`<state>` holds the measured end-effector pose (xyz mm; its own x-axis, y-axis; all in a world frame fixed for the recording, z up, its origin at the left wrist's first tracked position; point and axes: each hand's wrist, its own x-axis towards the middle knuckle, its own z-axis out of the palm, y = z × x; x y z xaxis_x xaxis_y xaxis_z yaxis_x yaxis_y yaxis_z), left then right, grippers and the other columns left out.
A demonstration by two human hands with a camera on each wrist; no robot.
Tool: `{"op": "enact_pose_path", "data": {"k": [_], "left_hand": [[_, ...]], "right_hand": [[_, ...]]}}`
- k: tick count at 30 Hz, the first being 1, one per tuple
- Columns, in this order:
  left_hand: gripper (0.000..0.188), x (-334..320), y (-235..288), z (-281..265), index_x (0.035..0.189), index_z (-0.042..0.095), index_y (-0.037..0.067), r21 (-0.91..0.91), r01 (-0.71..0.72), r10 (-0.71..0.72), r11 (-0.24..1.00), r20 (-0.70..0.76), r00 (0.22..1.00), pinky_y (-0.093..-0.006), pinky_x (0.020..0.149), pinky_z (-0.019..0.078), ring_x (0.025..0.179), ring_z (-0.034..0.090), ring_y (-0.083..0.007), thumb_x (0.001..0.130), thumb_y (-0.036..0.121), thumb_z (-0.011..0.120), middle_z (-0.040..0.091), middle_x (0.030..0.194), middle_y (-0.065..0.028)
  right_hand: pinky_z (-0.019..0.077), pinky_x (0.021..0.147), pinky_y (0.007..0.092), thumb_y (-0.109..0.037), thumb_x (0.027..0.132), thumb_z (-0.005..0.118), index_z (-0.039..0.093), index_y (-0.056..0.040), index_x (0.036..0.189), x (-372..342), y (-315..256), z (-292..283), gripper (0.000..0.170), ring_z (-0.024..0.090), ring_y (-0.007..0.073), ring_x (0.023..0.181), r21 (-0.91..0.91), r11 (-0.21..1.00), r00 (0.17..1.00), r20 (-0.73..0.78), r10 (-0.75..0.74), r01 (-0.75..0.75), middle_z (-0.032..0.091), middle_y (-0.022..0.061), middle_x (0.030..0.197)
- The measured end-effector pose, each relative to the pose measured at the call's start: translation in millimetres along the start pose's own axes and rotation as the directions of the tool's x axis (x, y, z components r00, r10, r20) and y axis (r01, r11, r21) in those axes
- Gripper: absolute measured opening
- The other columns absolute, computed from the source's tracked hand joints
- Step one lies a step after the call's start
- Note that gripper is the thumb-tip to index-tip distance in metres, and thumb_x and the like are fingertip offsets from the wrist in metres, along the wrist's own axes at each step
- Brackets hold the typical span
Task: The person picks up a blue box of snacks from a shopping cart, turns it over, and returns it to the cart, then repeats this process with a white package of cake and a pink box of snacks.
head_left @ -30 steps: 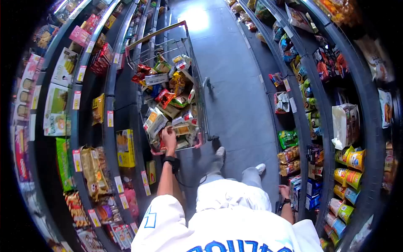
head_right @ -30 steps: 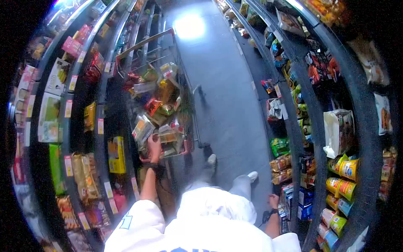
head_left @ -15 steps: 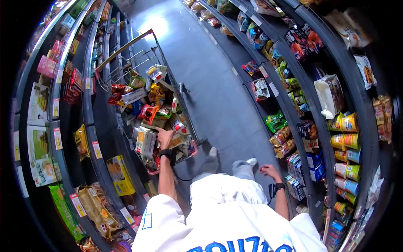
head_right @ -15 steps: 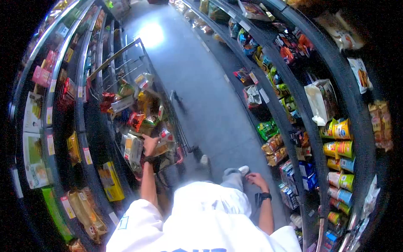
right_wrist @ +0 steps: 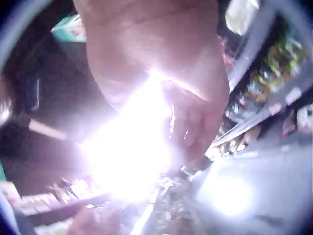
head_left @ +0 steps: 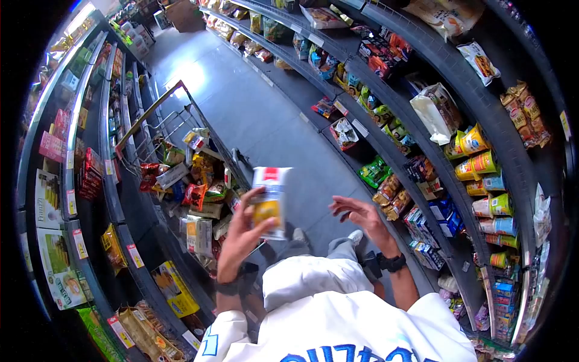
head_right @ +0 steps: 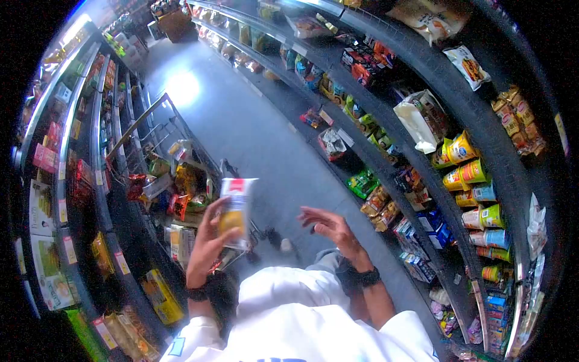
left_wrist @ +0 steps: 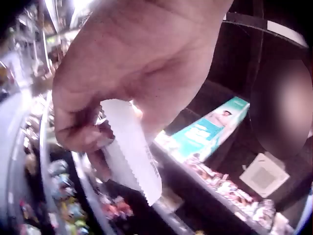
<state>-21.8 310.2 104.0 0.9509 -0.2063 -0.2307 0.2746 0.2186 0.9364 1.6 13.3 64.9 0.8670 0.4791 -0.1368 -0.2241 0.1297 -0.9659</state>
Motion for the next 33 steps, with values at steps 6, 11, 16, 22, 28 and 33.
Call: {"op": "enact_pose_path", "data": {"k": [6, 11, 16, 22, 28, 33], "left_hand": [[0.067, 17.3, 6.4, 82.4, 0.141, 0.025, 0.015, 0.352, -0.156, -0.026, 0.923, 0.461, 0.887, -0.0383, 0.090, 0.0455, 0.103, 0.054, -0.0279, 0.085, 0.008, 0.061, 0.051, 0.110, -0.0201], [0.059, 8.2, 3.6, 98.8, 0.138, 0.036, 0.012, 0.617, -0.447, 0.152, 0.648, 0.471, 0.869, -0.0401, 0.097, 0.0393, 0.117, 0.042, -0.0369, 0.085, 0.018, 0.061, 0.031, 0.130, -0.0216], [0.052, 16.9, -5.7, 104.6, 0.133, 0.041, 0.003, 0.385, -0.183, 0.023, 0.905, 0.384, 0.923, -0.0352, 0.094, 0.0410, 0.114, 0.047, -0.0274, 0.089, 0.025, 0.058, 0.039, 0.127, -0.0184], [0.030, 36.7, -44.6, 90.4, 0.110, 0.057, -0.005, -0.030, 0.081, -0.072, 0.996, 0.230, 0.971, -0.0268, 0.081, 0.0457, 0.092, 0.057, -0.0116, 0.087, 0.014, 0.060, 0.063, 0.101, -0.0075], [0.049, 38.8, -24.1, 86.5, 0.123, 0.045, -0.001, 0.011, -0.039, 0.038, 0.999, 0.118, 0.992, -0.0260, 0.080, 0.0485, 0.098, 0.056, -0.0141, 0.081, 0.007, 0.068, 0.056, 0.114, -0.0120], [0.059, 35.4, -31.8, 81.6, 0.131, 0.035, -0.001, -0.066, -0.088, 0.100, 0.994, 0.210, 0.973, -0.0315, 0.094, 0.0443, 0.111, 0.051, -0.0191, 0.081, 0.004, 0.066, 0.041, 0.132, -0.0154]], "right_hand": [[0.0366, 0.102, 0.0398, -0.041, 0.089, 0.050, 0.028, 0.0005, 0.137, -2.2, -0.6, 55.4, 0.067, 0.044, 0.0285, 0.122, 0.479, 0.863, 0.986, -0.120, -0.117, 0.161, 0.044, 0.0188, 0.134], [0.0407, 0.098, 0.0432, -0.039, 0.093, 0.042, 0.032, -0.0017, 0.135, -15.3, 4.1, 42.1, 0.057, 0.049, 0.0318, 0.117, 0.558, 0.794, 0.941, -0.334, -0.048, 0.239, 0.046, 0.0194, 0.131], [0.0339, 0.103, 0.0384, -0.041, 0.096, 0.035, 0.025, -0.0012, 0.139, -24.3, 16.5, 49.7, 0.059, 0.040, 0.0254, 0.126, 0.428, 0.868, 0.911, -0.408, -0.064, 0.253, 0.038, 0.0147, 0.139], [0.0302, 0.103, 0.0316, -0.009, 0.087, 0.051, 0.033, -0.0001, 0.138, -25.0, -7.4, 74.9, 0.055, 0.039, 0.0237, 0.126, -0.506, 0.862, 0.831, -0.462, -0.310, 0.040, 0.037, 0.0139, 0.139], [0.0487, 0.073, 0.0294, -0.005, 0.075, 0.068, 0.059, 0.0026, 0.103, -23.3, -2.5, 74.2, 0.030, 0.062, 0.0201, 0.081, -0.165, 0.981, 0.817, -0.576, -0.014, -0.100, 0.064, 0.0095, 0.090], [0.0416, 0.089, 0.0413, -0.017, 0.078, 0.066, 0.056, -0.0003, 0.113, -7.3, -5.6, 69.2, 0.040, 0.052, 0.0323, 0.105, -0.786, 0.618, 0.706, -0.442, -0.553, -0.008, 0.053, 0.0169, 0.115]]}}
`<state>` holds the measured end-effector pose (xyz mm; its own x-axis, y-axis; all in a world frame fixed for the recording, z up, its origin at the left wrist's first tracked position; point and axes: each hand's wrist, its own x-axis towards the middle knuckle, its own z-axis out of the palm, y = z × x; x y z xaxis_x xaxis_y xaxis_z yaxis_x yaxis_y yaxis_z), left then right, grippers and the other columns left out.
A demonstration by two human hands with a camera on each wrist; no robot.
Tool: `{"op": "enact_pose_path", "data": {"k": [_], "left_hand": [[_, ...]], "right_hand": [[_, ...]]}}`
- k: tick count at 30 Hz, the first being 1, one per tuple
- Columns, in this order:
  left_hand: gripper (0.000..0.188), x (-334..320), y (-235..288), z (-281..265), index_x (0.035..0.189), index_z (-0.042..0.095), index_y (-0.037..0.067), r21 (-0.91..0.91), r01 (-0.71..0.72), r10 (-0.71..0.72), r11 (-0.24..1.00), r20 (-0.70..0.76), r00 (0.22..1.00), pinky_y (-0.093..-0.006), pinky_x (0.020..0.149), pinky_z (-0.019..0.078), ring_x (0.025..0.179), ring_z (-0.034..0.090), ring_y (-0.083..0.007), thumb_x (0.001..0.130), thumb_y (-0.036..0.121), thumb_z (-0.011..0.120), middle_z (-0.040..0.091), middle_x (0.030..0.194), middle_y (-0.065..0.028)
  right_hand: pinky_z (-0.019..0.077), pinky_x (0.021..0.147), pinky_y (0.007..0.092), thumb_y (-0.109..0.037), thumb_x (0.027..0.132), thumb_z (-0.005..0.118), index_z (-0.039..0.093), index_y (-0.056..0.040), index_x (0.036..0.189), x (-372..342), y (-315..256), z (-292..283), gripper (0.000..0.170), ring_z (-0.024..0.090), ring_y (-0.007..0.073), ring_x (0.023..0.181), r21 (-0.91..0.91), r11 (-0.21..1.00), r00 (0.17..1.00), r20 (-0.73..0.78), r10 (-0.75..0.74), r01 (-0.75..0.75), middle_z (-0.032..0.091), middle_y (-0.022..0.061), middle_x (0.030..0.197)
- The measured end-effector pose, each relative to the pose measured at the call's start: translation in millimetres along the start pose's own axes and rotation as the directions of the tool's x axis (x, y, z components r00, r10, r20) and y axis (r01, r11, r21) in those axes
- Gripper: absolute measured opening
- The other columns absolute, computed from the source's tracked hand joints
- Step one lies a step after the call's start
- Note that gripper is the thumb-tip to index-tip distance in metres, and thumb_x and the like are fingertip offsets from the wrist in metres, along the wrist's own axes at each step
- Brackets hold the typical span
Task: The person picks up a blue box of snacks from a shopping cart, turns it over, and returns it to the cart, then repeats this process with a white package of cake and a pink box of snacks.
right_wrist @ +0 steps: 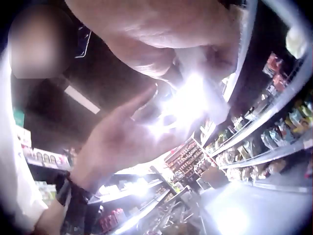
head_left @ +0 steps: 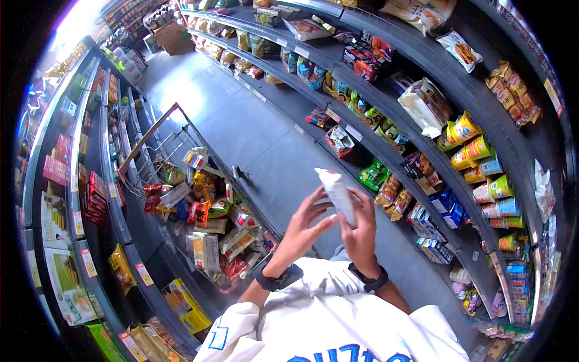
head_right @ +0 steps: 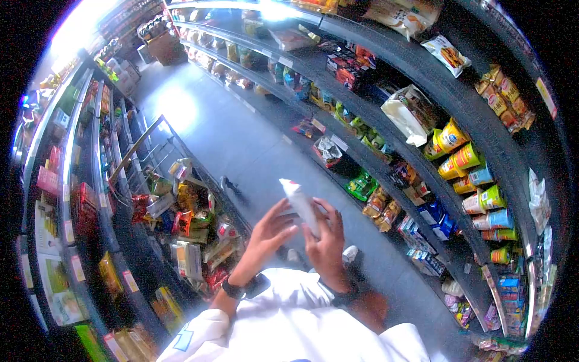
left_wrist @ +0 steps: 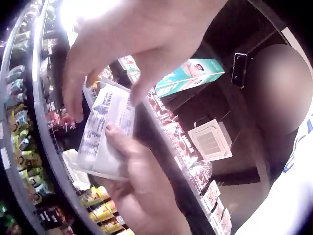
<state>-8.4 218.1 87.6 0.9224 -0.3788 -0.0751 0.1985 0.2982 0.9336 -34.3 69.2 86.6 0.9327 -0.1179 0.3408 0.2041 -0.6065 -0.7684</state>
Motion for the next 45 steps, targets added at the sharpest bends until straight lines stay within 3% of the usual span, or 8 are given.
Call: {"op": "enact_pose_path", "data": {"k": [6, 14, 18, 23, 30, 34, 38, 45], "left_hand": [[0.026, 5.2, -6.6, -15.0, 0.110, 0.054, -0.003, -0.032, -0.051, 0.044, 0.998, -0.204, 0.978, -0.0271, 0.081, 0.0460, 0.092, 0.056, -0.0118, 0.089, 0.011, 0.058, 0.061, 0.101, -0.0066], [0.051, 2.9, 7.5, 5.1, 0.119, 0.045, -0.001, 0.028, 0.028, -0.023, 0.999, -0.181, 0.983, -0.0300, 0.083, 0.0507, 0.094, 0.061, -0.0155, 0.076, 0.003, 0.072, 0.063, 0.102, -0.0108], [0.066, 6.2, 4.3, 21.4, 0.128, 0.034, 0.004, 0.088, -0.058, 0.070, 0.994, -0.133, 0.989, -0.0309, 0.089, 0.0478, 0.103, 0.055, -0.0190, 0.075, 0.006, 0.073, 0.051, 0.111, -0.0125], [0.041, 20.3, -19.9, 33.1, 0.122, 0.041, 0.000, 0.257, 0.004, 0.033, 0.966, -0.140, 0.990, -0.0306, 0.088, 0.0446, 0.103, 0.052, -0.0177, 0.086, 0.007, 0.061, 0.052, 0.113, -0.0094], [0.046, 50.3, -15.1, 53.2, 0.124, 0.033, 0.004, -0.114, 0.082, -0.103, 0.990, -0.192, 0.976, -0.0256, 0.082, 0.0448, 0.096, 0.055, -0.0136, 0.087, 0.005, 0.061, 0.059, 0.102, -0.0121], [0.040, 69.3, -37.2, 69.4, 0.118, 0.039, 0.002, -0.152, 0.181, -0.197, 0.972, -0.097, 0.976, -0.0253, 0.085, 0.0441, 0.100, 0.054, -0.0119, 0.086, 0.007, 0.063, 0.057, 0.107, -0.0097], [0.039, 95.3, -39.6, 97.8, 0.119, 0.046, -0.002, -0.015, 0.176, -0.176, 0.984, -0.016, 0.984, -0.0299, 0.093, 0.0405, 0.112, 0.049, -0.0156, 0.085, 0.009, 0.064, 0.053, 0.116, -0.0104], [0.061, 139.7, -35.1, 143.1, 0.137, 0.032, 0.001, 0.358, 0.133, -0.215, 0.924, 0.202, 0.955, -0.0328, 0.094, 0.0386, 0.114, 0.046, -0.0230, 0.086, 0.019, 0.062, 0.044, 0.120, -0.0129]], "right_hand": [[0.0360, 0.096, 0.0429, -0.011, 0.073, 0.064, 0.054, -0.0048, 0.116, -0.4, -6.7, 0.8, 0.045, 0.042, 0.0323, 0.112, -0.022, 0.965, 0.946, 0.202, -0.253, 0.263, 0.041, 0.0143, 0.133], [0.0461, 0.077, 0.0302, -0.002, 0.075, 0.065, 0.053, -0.0007, 0.114, -7.8, 5.0, -13.1, 0.041, 0.057, 0.0194, 0.092, 0.368, 0.843, 0.860, 0.472, 0.194, -0.392, 0.056, 0.0107, 0.113], [0.0461, 0.081, 0.0318, -0.004, 0.077, 0.063, 0.054, 0.0034, 0.110, -6.4, 19.8, -12.2, 0.035, 0.058, 0.0253, 0.094, 0.191, 0.964, 0.983, 0.024, 0.183, -0.184, 0.056, 0.0161, 0.103], [0.0452, 0.085, 0.0389, -0.003, 0.072, 0.063, 0.050, -0.0017, 0.126, 1.0, 11.6, -14.3, 0.055, 0.049, 0.0355, 0.106, -0.011, 0.991, 0.983, 0.124, -0.134, 0.136, 0.038, 0.0181, 0.128], [0.0495, 0.069, 0.0299, -0.005, 0.070, 0.066, 0.057, -0.0037, 0.112, 16.6, 30.9, -48.8, 0.043, 0.058, 0.0203, 0.078, 0.257, 0.901, 0.937, 0.081, 0.339, -0.348, 0.055, 0.0146, 0.104], [0.0487, 0.057, 0.0340, -0.011, 0.073, 0.067, 0.057, -0.0004, 0.102, 9.7, 79.5, -59.4, 0.032, 0.063, 0.0222, 0.061, 0.112, 0.936, 0.938, 0.137, 0.317, -0.333, 0.062, 0.0130, 0.070], [0.0491, 0.057, 0.0371, -0.021, 0.074, 0.071, 0.055, 0.0037, 0.102, 23.4, 86.1, -84.8, 0.040, 0.062, 0.0328, 0.061, 0.017, 0.964, 0.961, -0.065, 0.268, -0.267, 0.062, 0.0157, 0.074], [0.0466, 0.072, 0.0435, -0.020, 0.077, 0.067, 0.052, 0.0048, 0.107, 47.8, 108.5, -151.6, 0.042, 0.054, 0.0389, 0.091, 0.051, 0.975, 0.945, 0.260, 0.198, -0.218, 0.049, 0.0239, 0.107]]}}
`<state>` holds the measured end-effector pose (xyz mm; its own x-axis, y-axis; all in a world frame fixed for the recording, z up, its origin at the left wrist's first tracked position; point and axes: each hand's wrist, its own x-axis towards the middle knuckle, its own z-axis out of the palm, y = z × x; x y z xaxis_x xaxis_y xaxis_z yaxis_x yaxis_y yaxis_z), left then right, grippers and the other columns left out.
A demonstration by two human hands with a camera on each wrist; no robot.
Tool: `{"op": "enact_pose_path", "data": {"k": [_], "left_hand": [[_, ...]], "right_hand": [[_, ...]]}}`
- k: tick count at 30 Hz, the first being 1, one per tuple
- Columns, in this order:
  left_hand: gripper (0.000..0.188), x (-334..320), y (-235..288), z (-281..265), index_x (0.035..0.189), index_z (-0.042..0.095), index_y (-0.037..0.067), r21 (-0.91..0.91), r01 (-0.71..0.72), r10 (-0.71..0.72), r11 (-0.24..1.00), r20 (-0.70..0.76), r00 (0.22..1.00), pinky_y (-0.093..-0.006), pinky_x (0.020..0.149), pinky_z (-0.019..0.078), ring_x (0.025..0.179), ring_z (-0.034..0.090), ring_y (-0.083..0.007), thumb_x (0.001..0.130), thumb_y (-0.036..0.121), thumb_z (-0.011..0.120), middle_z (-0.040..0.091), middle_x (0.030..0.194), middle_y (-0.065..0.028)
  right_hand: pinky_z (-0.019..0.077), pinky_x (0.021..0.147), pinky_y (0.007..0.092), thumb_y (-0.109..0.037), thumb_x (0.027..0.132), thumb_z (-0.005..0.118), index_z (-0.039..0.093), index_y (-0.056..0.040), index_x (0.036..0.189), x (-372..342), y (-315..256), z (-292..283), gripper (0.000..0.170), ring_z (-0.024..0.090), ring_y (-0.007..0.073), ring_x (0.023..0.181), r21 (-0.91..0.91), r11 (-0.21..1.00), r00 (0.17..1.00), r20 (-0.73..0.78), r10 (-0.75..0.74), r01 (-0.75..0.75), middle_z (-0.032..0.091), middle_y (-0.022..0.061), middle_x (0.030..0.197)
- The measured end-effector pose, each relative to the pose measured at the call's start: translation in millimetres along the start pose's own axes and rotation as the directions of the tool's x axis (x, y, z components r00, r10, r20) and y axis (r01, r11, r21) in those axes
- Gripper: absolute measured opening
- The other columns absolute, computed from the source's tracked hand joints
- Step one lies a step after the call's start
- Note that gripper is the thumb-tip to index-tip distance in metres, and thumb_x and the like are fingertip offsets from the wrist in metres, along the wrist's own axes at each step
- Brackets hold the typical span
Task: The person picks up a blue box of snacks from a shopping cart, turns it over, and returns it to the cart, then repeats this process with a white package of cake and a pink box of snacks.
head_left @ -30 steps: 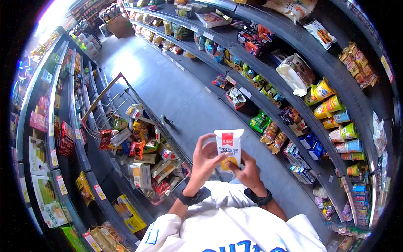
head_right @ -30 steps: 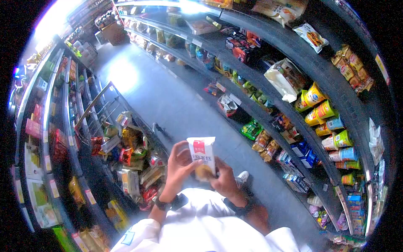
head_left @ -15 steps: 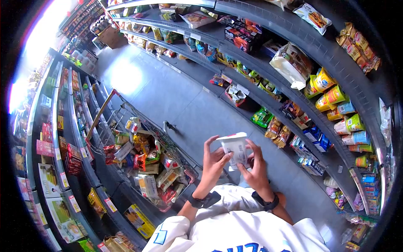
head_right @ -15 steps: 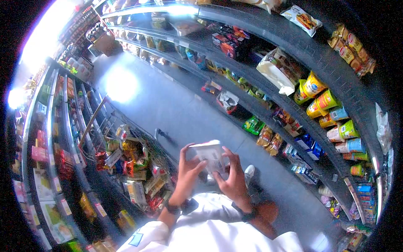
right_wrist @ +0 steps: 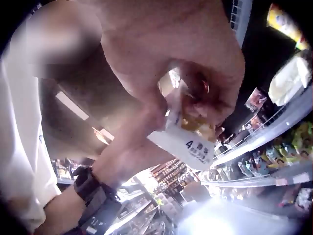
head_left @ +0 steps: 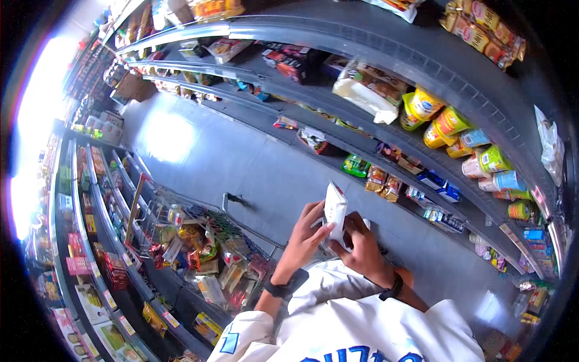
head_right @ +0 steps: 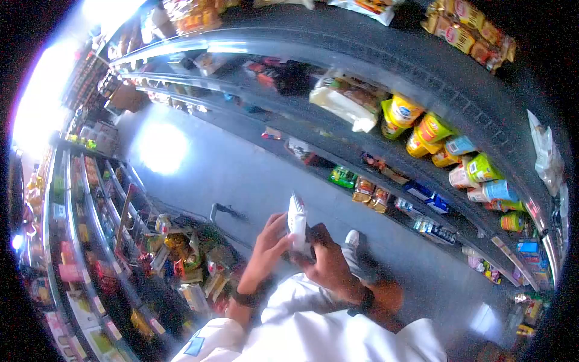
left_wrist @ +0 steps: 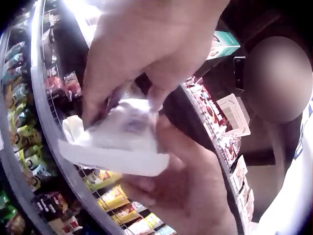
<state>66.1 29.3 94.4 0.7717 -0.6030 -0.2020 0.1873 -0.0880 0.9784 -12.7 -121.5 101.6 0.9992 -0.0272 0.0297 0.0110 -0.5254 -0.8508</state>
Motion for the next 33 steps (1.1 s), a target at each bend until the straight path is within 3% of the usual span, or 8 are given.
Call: {"op": "enact_pose_path", "data": {"k": [8, 13, 15, 17, 23, 25, 29, 33], "left_hand": [[0.063, 41.2, 0.5, 58.3, 0.143, 0.025, 0.005, 0.154, 0.056, -0.064, 0.987, 0.049, 0.997, -0.0270, 0.088, 0.0394, 0.103, 0.047, -0.0202, 0.092, 0.030, 0.052, 0.046, 0.116, -0.0135], [0.052, 67.1, -17.0, 85.8, 0.139, 0.034, 0.005, -0.266, 0.535, -0.467, 0.802, 0.280, 0.839, -0.0233, 0.081, 0.0425, 0.090, 0.055, -0.0132, 0.093, 0.025, 0.050, 0.056, 0.105, -0.0103], [0.046, 71.7, -32.8, 90.8, 0.134, 0.040, 0.003, -0.481, 0.574, -0.467, 0.662, 0.334, 0.819, -0.0238, 0.082, 0.0436, 0.094, 0.055, -0.0135, 0.093, 0.022, 0.050, 0.052, 0.113, -0.0119], [0.036, 69.6, -54.3, 94.5, 0.125, 0.047, 0.002, -0.029, -0.184, 0.184, 0.982, 0.304, 0.935, -0.0261, 0.086, 0.0445, 0.099, 0.057, -0.0188, 0.092, 0.016, 0.049, 0.047, 0.123, -0.0141], [0.033, 104.2, -99.8, 95.0, 0.115, 0.052, 0.003, -0.189, 0.592, -0.615, 0.784, -0.102, 0.782, -0.0373, 0.081, 0.0489, 0.098, 0.060, -0.0270, 0.092, 0.026, 0.046, 0.059, 0.111, -0.0158], [0.032, 95.8, -142.4, 80.3, 0.111, 0.053, 0.002, -0.282, 0.468, -0.532, 0.837, -0.220, 0.818, -0.0325, 0.074, 0.0475, 0.086, 0.062, -0.0215, 0.092, 0.027, 0.046, 0.063, 0.100, -0.0121], [0.030, 62.1, -148.1, 65.1, 0.109, 0.054, 0.002, -0.301, 0.490, -0.554, 0.818, -0.187, 0.811, -0.0296, 0.068, 0.0476, 0.077, 0.064, -0.0207, 0.093, 0.025, 0.044, 0.065, 0.095, -0.0110], [0.026, 31.2, -176.5, 59.1, 0.107, 0.055, 0.001, -0.373, 0.515, -0.621, 0.772, -0.264, 0.738, -0.0293, 0.065, 0.0488, 0.076, 0.064, -0.0217, 0.092, 0.020, 0.043, 0.066, 0.093, -0.0123]], "right_hand": [[0.0483, 0.068, 0.0304, -0.010, 0.074, 0.068, 0.059, -0.0004, 0.102, 13.2, 87.9, -73.7, 0.031, 0.060, 0.0188, 0.074, 0.217, 0.970, 0.980, 0.190, 0.063, -0.104, 0.059, 0.0139, 0.103], [0.0480, 0.073, 0.0262, -0.002, 0.064, 0.078, 0.052, -0.0051, 0.111, 25.3, 149.3, -88.5, 0.054, 0.056, 0.0131, 0.085, 0.453, 0.887, 0.988, -0.067, 0.136, -0.092, 0.054, 0.0057, 0.109], [0.0476, 0.079, 0.0273, -0.003, 0.065, 0.079, 0.051, -0.0057, 0.111, 26.5, 181.1, -95.7, 0.053, 0.054, 0.0117, 0.095, 0.527, 0.840, 0.973, 0.231, 0.006, -0.130, 0.054, 0.0024, 0.107], [0.0481, 0.080, 0.0284, -0.002, 0.069, 0.077, 0.055, -0.0046, 0.105, 12.2, 243.4, -75.7, 0.042, 0.055, 0.0114, 0.094, 0.497, 0.838, 0.874, 0.484, -0.053, -0.224, 0.058, 0.0018, 0.098], [0.0510, 0.072, 0.0292, -0.012, 0.077, 0.071, 0.058, -0.0041, 0.097, -16.9, 360.7, -59.9, 0.025, 0.060, 0.0139, 0.078, 0.702, 0.566, 0.888, 0.223, 0.402, -0.432, 0.063, 0.0040, 0.085], [0.0521, 0.062, 0.0281, -0.016, 0.082, 0.066, 0.058, -0.0018, 0.096, -11.5, 374.6, -87.6, 0.021, 0.062, 0.0144, 0.066, 0.762, 0.472, 0.781, 0.069, 0.621, -0.443, 0.064, 0.0060, 0.082], [0.0503, 0.057, 0.0274, -0.019, 0.084, 0.063, 0.061, 0.0032, 0.089, -2.3, 437.9, -125.9, 0.023, 0.064, 0.0171, 0.061, 0.410, 0.824, 0.558, -0.607, 0.566, -0.390, 0.066, 0.0100, 0.080], [0.0484, 0.077, 0.0381, -0.048, 0.087, 0.050, 0.069, -0.0006, 0.090, 10.2, 500.6, -140.8, 0.051, 0.064, 0.0306, 0.088, 0.091, 0.624, 0.496, -0.524, 0.693, -0.776, 0.065, 0.0205, 0.101]]}}
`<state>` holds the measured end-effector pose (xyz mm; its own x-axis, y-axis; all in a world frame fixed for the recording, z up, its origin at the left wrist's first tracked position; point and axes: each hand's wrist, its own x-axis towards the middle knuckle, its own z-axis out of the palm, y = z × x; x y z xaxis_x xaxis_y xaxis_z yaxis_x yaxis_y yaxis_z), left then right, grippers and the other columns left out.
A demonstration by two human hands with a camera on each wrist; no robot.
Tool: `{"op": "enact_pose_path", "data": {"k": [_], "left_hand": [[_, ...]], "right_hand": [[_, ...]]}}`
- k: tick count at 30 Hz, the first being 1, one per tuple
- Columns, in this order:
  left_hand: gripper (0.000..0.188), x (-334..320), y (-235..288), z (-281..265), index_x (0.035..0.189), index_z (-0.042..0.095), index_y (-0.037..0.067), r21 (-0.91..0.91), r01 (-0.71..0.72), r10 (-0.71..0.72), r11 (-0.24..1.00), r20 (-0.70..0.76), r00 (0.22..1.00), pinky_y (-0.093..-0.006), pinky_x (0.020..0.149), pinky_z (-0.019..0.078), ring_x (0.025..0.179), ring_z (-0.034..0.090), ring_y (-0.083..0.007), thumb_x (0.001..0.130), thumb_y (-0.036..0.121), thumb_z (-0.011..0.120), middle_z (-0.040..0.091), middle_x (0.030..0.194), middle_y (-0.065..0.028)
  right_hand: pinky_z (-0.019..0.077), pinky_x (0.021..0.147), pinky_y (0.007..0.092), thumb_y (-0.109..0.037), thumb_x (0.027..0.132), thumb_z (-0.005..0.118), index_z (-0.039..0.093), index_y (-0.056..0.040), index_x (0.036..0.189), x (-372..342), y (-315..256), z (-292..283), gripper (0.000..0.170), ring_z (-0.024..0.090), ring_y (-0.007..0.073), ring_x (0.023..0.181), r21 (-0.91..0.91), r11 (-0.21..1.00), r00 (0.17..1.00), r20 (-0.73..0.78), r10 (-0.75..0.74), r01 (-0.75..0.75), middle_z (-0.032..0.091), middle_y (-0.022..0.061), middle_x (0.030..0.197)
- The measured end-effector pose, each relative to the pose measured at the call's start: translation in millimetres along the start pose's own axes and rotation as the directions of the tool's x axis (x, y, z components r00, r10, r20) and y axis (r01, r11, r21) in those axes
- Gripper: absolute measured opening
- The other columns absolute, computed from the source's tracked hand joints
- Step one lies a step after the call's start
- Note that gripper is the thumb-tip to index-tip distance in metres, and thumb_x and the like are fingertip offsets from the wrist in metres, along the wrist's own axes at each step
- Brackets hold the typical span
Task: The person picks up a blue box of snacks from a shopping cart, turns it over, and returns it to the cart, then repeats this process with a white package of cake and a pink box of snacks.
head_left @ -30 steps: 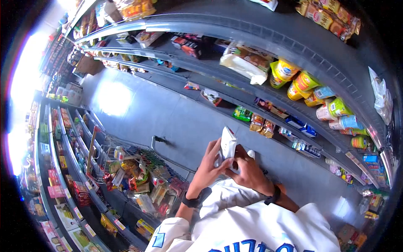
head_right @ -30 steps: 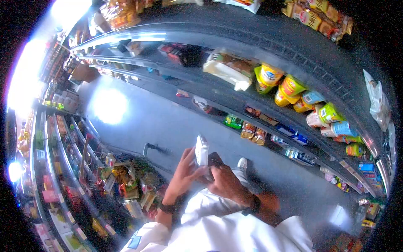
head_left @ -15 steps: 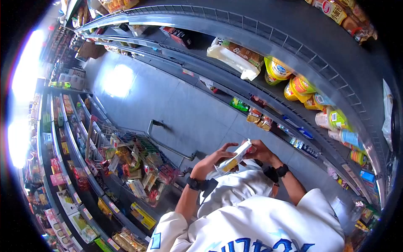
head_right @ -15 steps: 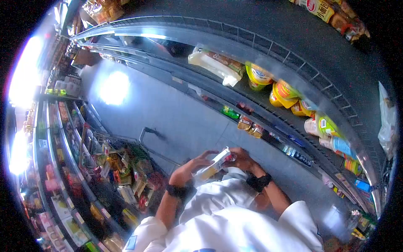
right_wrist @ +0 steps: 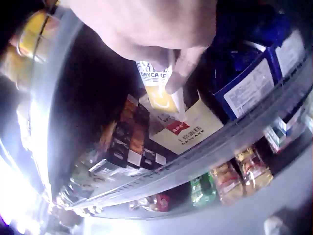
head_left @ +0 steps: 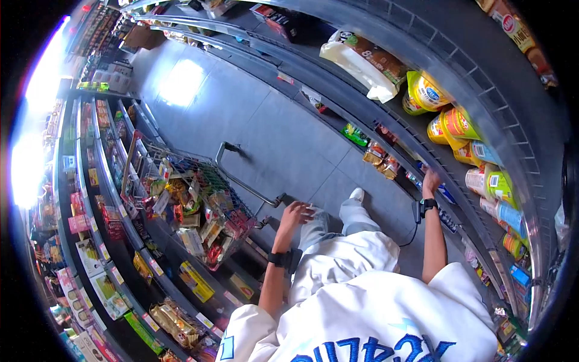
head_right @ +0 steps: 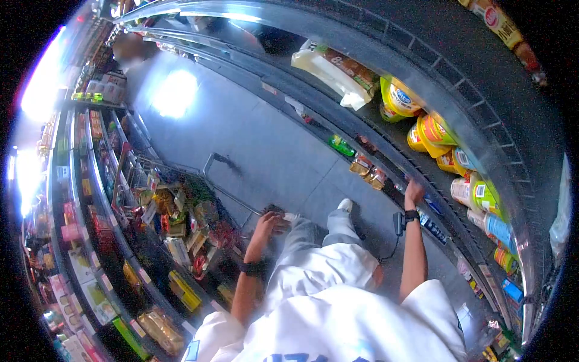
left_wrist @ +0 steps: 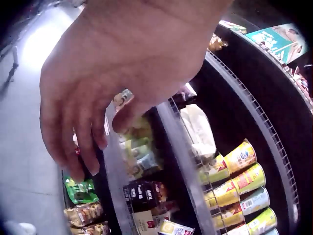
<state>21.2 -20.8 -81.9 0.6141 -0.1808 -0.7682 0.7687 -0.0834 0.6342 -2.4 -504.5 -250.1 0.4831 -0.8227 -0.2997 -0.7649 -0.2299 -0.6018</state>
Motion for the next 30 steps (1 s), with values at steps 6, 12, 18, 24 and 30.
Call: {"op": "enact_pose_path", "data": {"k": [6, 12, 18, 24, 30], "left_hand": [[0.024, -22.6, -40.4, -21.8, 0.105, 0.054, 0.001, -0.150, -0.065, 0.061, 0.986, -0.032, 0.998, -0.0290, 0.067, 0.0484, 0.076, 0.064, -0.0202, 0.091, 0.018, 0.044, 0.066, 0.092, -0.0120], [0.024, -40.7, -59.2, -39.7, 0.104, 0.054, 0.002, -0.170, -0.012, -0.007, 0.985, -0.112, 0.994, -0.0286, 0.067, 0.0479, 0.076, 0.064, -0.0194, 0.091, 0.019, 0.044, 0.066, 0.091, -0.0103], [0.025, -53.4, -89.8, -60.9, 0.106, 0.055, 0.001, -0.222, 0.028, -0.065, 0.975, -0.161, 0.985, -0.0289, 0.069, 0.0501, 0.076, 0.065, -0.0217, 0.090, 0.017, 0.044, 0.066, 0.091, -0.0112], [0.024, -84.4, -109.7, -112.5, 0.107, 0.056, 0.001, -0.279, 0.000, -0.060, 0.960, -0.208, 0.976, -0.0312, 0.078, 0.0486, 0.089, 0.062, -0.0220, 0.091, 0.017, 0.046, 0.063, 0.097, -0.0108], [0.031, -84.6, -113.3, -181.5, 0.115, 0.050, 0.001, -0.263, -0.021, -0.042, 0.965, -0.232, 0.972, -0.0341, 0.083, 0.0490, 0.096, 0.061, -0.0244, 0.091, 0.020, 0.046, 0.063, 0.103, -0.0142]], "right_hand": [[0.0461, 0.082, 0.0390, -0.044, 0.086, 0.048, 0.066, 0.0005, 0.096, 29.4, -8.3, 18.5, 0.049, 0.061, 0.0332, 0.096, -0.313, 0.949, 0.994, 0.109, -0.013, 0.047, 0.064, 0.0209, 0.103], [0.0448, 0.085, 0.0391, -0.037, 0.084, 0.048, 0.064, 0.0024, 0.099, 55.5, -8.9, 33.6, 0.045, 0.059, 0.0341, 0.099, -0.355, 0.930, 0.969, 0.249, -0.001, 0.092, 0.063, 0.0213, 0.106], [0.0435, 0.089, 0.0391, -0.029, 0.083, 0.048, 0.061, 0.0044, 0.102, 59.2, -36.6, 57.7, 0.041, 0.058, 0.0351, 0.103, -0.447, 0.889, 0.977, 0.213, 0.000, 0.097, 0.062, 0.0216, 0.108], [0.0422, 0.092, 0.0391, -0.022, 0.082, 0.048, 0.059, 0.0064, 0.105, 13.7, -60.3, 55.9, 0.038, 0.056, 0.0360, 0.106, -0.382, 0.924, 1.000, -0.007, -0.012, 0.008, 0.061, 0.0220, 0.111], [0.0428, 0.072, 0.0402, -0.013, 0.082, 0.055, 0.060, -0.0029, 0.083, -99.4, -3.1, 78.7, 0.011, 0.056, 0.0310, 0.079, -0.099, 0.920, 0.893, 0.299, -0.336, 0.379, 0.058, 0.0172, 0.077]]}}
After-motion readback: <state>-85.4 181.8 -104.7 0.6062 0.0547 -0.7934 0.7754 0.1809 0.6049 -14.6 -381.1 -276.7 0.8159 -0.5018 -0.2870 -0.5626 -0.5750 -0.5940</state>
